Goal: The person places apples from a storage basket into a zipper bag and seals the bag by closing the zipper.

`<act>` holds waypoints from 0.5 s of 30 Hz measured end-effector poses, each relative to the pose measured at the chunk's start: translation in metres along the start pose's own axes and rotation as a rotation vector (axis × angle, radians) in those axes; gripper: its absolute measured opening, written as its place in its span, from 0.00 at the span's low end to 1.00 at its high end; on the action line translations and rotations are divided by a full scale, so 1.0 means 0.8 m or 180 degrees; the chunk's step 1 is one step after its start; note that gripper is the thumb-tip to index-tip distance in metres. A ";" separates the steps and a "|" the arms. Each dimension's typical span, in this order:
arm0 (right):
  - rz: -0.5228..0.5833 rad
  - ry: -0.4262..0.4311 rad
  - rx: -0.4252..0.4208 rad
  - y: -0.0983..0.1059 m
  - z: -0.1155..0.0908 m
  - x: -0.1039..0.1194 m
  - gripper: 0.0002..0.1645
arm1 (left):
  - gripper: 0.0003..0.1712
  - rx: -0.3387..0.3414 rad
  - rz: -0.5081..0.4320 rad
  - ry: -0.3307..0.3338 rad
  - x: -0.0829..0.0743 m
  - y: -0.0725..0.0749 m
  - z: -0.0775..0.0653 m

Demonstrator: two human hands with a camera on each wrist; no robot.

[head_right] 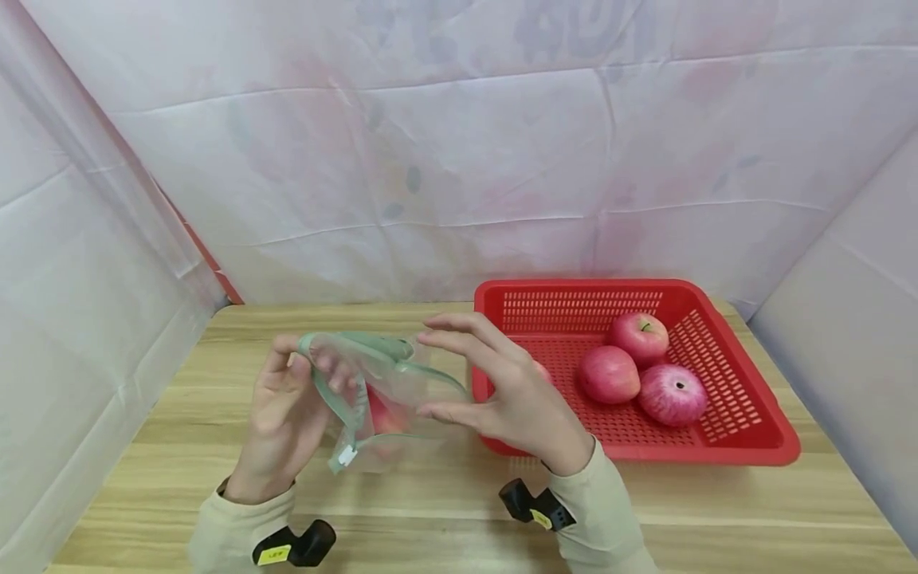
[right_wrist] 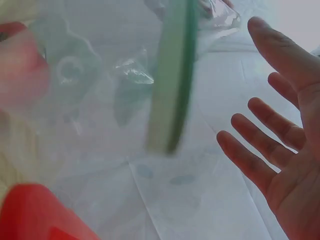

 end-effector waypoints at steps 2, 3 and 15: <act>-0.0015 -0.0061 -0.0025 0.004 -0.001 -0.002 0.35 | 0.12 -0.0022 -0.0059 -0.0067 -0.005 0.002 0.000; -0.0020 -0.0088 -0.0041 0.006 -0.002 -0.004 0.34 | 0.12 -0.0023 -0.0078 -0.0085 -0.008 0.002 0.001; -0.0272 -0.0307 -0.0095 0.025 -0.009 -0.018 0.33 | 0.13 -0.0086 0.0003 -0.0121 -0.017 0.007 0.001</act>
Point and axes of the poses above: each hand's wrist, its own z-axis towards the middle knuckle, its own y-axis out of the back of the hand, x = y × z, the point moved 10 cm from there along z, towards the middle knuckle, and after that the axes turned 3 degrees about -z, right-handed, at the moved point
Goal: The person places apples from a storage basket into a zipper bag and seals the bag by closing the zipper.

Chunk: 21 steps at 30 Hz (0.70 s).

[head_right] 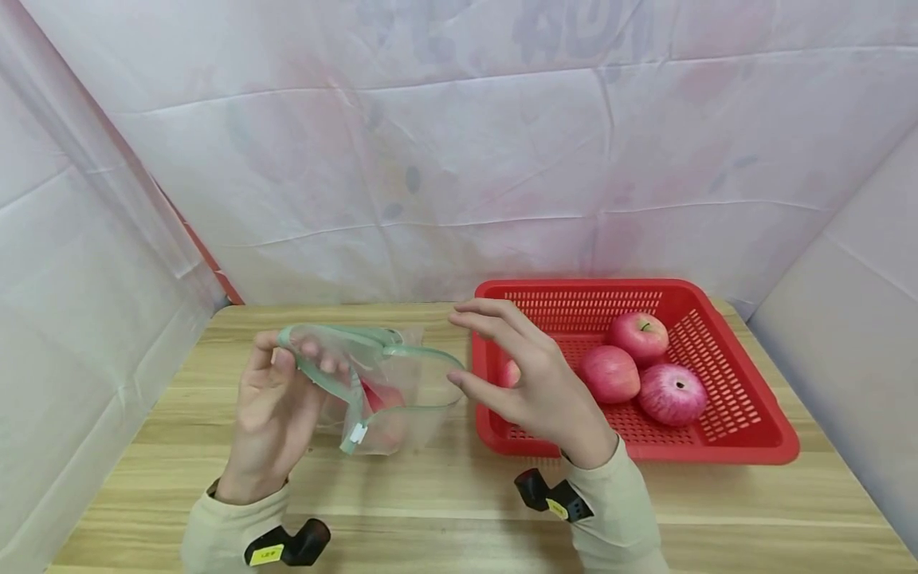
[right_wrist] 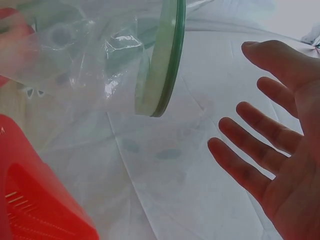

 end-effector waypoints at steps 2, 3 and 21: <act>-0.0017 -0.0032 0.0006 0.002 -0.001 -0.003 0.33 | 0.14 -0.0023 -0.0030 -0.0016 -0.001 0.001 0.000; -0.0027 -0.0048 0.0011 0.003 -0.001 -0.004 0.34 | 0.14 -0.0036 -0.0065 -0.0029 -0.001 0.002 0.000; -0.0288 -0.0638 0.0173 0.024 -0.013 -0.038 0.41 | 0.13 -0.0687 -0.0492 0.0033 0.008 0.025 0.000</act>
Point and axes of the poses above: each hand's wrist, its own z-axis towards the middle knuckle, its own y-axis out of the back of the hand, x = y × z, the point moved 10 cm from there along z, towards the middle knuckle, and after that the axes turned 3 degrees about -z, right-handed, at the moved point
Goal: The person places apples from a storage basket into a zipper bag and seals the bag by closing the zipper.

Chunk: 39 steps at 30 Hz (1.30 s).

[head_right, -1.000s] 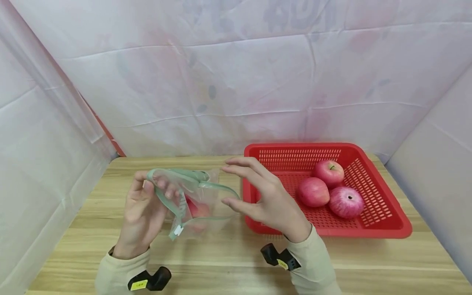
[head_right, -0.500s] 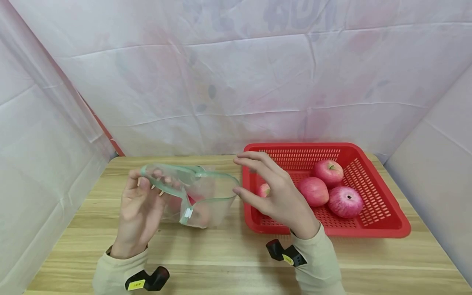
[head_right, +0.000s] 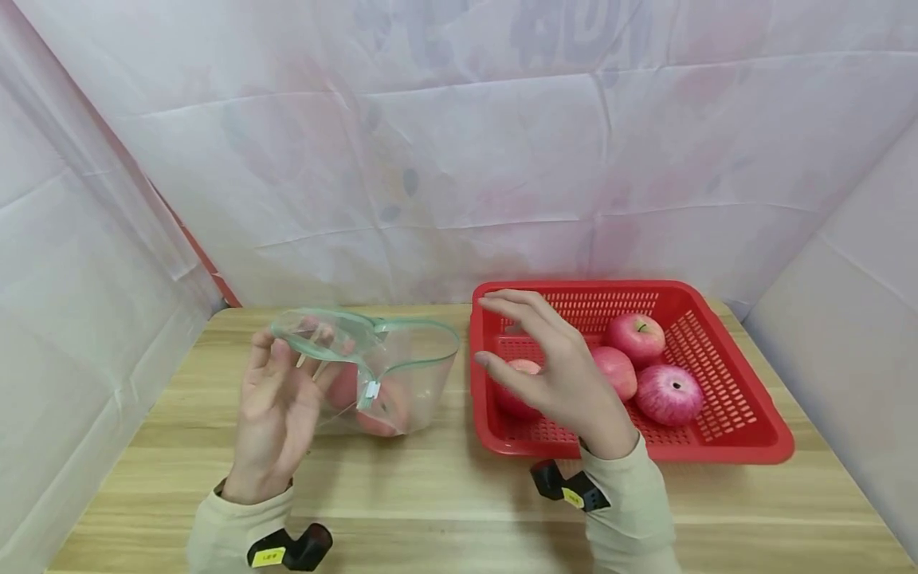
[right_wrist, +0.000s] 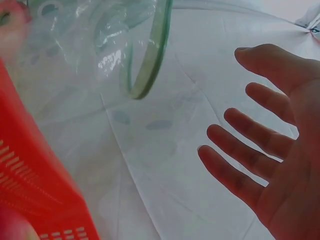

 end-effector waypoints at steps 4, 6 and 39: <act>-0.0141 -0.0029 0.0047 0.008 -0.005 -0.010 0.44 | 0.13 -0.0022 -0.0024 0.0104 0.006 0.001 -0.001; -0.0201 0.0036 0.0081 0.012 -0.004 -0.013 0.46 | 0.13 -0.0033 -0.0034 0.0131 0.007 0.002 0.000; -0.0851 -0.0895 0.2109 -0.034 0.014 -0.145 0.43 | 0.11 -0.0100 0.0544 0.0362 0.052 0.008 0.026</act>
Point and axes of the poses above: each hand's wrist, its own z-axis towards the middle knuckle, its own y-axis out of the back of the hand, x = y × z, the point moved 10 cm from there along z, towards the middle knuckle, and after that the axes turned 3 degrees about -z, right-handed, at the moved point
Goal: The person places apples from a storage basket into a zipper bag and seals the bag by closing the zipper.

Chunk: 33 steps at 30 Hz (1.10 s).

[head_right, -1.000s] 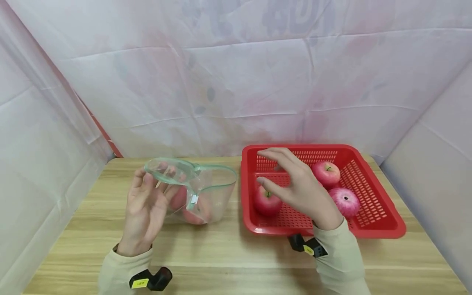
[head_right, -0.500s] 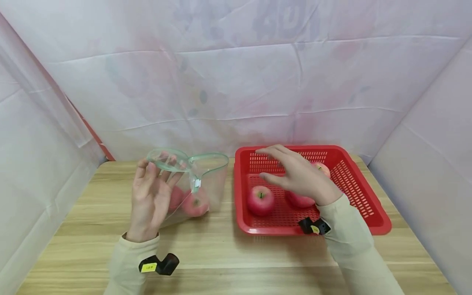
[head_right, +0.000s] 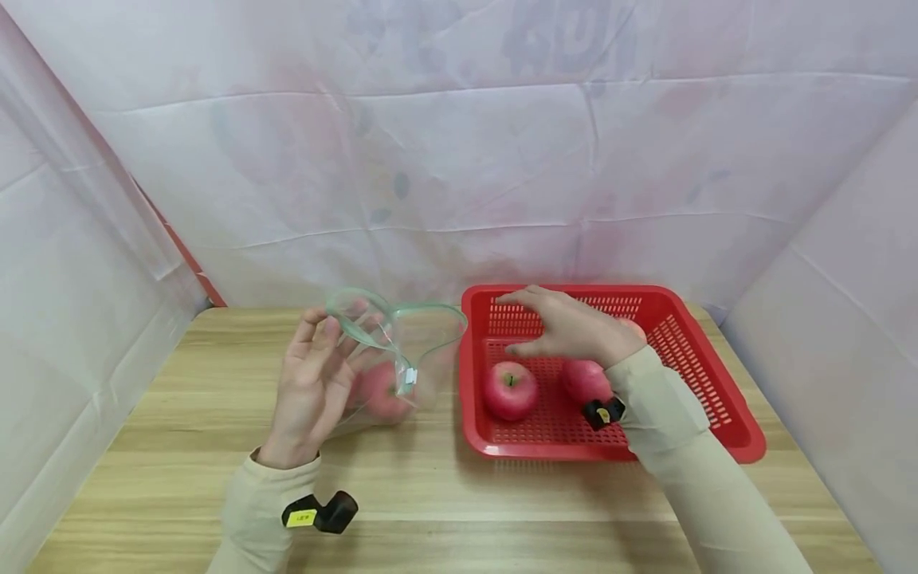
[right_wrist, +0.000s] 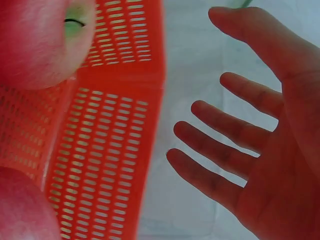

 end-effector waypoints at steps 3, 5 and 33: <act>-0.0017 0.0018 0.0147 -0.013 0.004 -0.006 0.45 | 0.11 -0.0003 0.0057 0.0071 0.005 -0.003 0.000; -0.0039 0.0030 0.0233 -0.022 0.007 -0.008 0.45 | 0.11 0.0021 0.0060 0.0092 0.007 -0.005 0.000; -0.0117 -0.0038 0.1135 -0.114 0.013 -0.011 0.47 | 0.10 -0.0067 0.0392 0.0732 0.050 -0.017 -0.008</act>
Point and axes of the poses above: each hand's wrist, its own z-axis towards the middle knuckle, its own y-axis out of the back of the hand, x = y × z, the point moved 10 cm from there along z, towards the middle knuckle, and after that the axes turned 3 degrees about -z, right-handed, at the moved point
